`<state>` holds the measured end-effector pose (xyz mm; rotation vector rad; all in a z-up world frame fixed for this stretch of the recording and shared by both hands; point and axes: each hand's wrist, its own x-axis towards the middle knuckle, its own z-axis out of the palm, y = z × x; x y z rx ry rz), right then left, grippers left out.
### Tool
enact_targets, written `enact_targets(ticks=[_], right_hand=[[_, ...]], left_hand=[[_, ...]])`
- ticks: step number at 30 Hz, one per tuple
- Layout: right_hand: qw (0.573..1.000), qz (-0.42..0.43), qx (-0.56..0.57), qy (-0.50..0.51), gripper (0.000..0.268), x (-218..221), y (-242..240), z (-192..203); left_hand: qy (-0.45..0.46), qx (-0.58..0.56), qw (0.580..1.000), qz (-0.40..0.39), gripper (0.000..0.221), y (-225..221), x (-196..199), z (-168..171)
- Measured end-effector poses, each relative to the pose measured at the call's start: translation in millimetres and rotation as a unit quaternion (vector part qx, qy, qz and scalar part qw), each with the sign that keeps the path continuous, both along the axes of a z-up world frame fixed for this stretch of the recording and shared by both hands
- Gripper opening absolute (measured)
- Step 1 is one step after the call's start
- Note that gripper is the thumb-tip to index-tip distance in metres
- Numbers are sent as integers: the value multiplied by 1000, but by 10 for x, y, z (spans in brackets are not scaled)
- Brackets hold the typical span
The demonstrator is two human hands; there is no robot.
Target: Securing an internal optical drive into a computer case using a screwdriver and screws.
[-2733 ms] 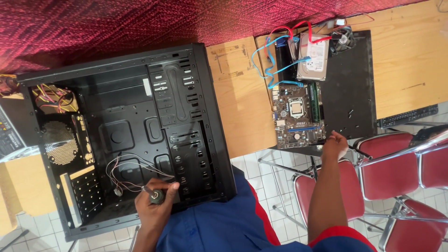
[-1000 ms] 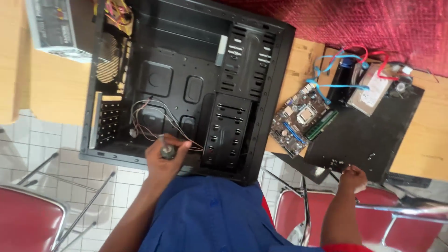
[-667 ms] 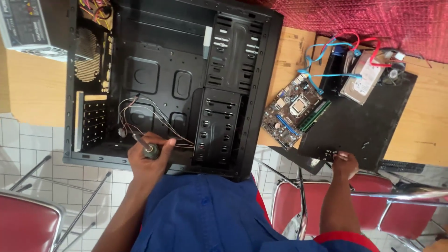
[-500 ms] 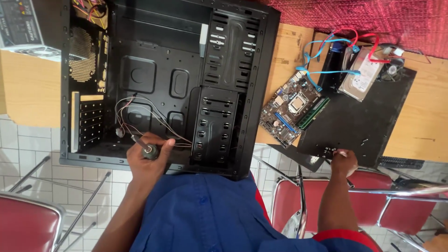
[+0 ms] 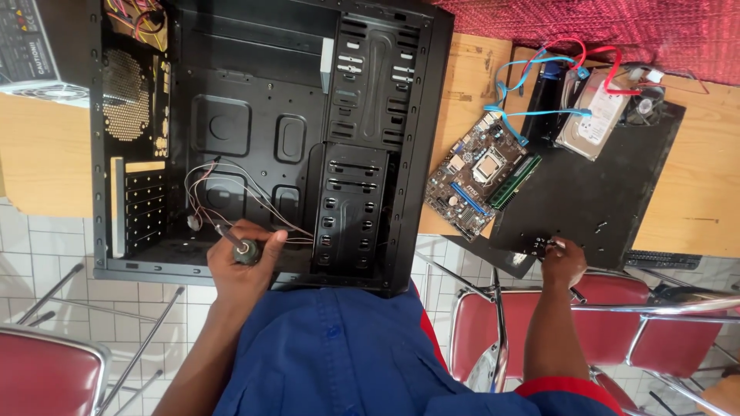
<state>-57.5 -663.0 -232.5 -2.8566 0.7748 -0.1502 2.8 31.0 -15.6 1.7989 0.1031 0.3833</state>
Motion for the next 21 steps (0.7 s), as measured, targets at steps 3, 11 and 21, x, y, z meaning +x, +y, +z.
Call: enact_targets(ticks=[3, 11, 21], right_hand=[[996, 25, -81, 39, 12, -6, 92, 60], [997, 13, 60, -42, 11, 34, 46, 182], [976, -68, 67, 195, 23, -97, -140, 172]], left_hand=[[-2, 3, 1000, -1, 21, -1, -9, -17], [2, 12, 1000, 1, 21, 4, -23, -32], [2, 10, 1000, -2, 20, 18, -50, -83]])
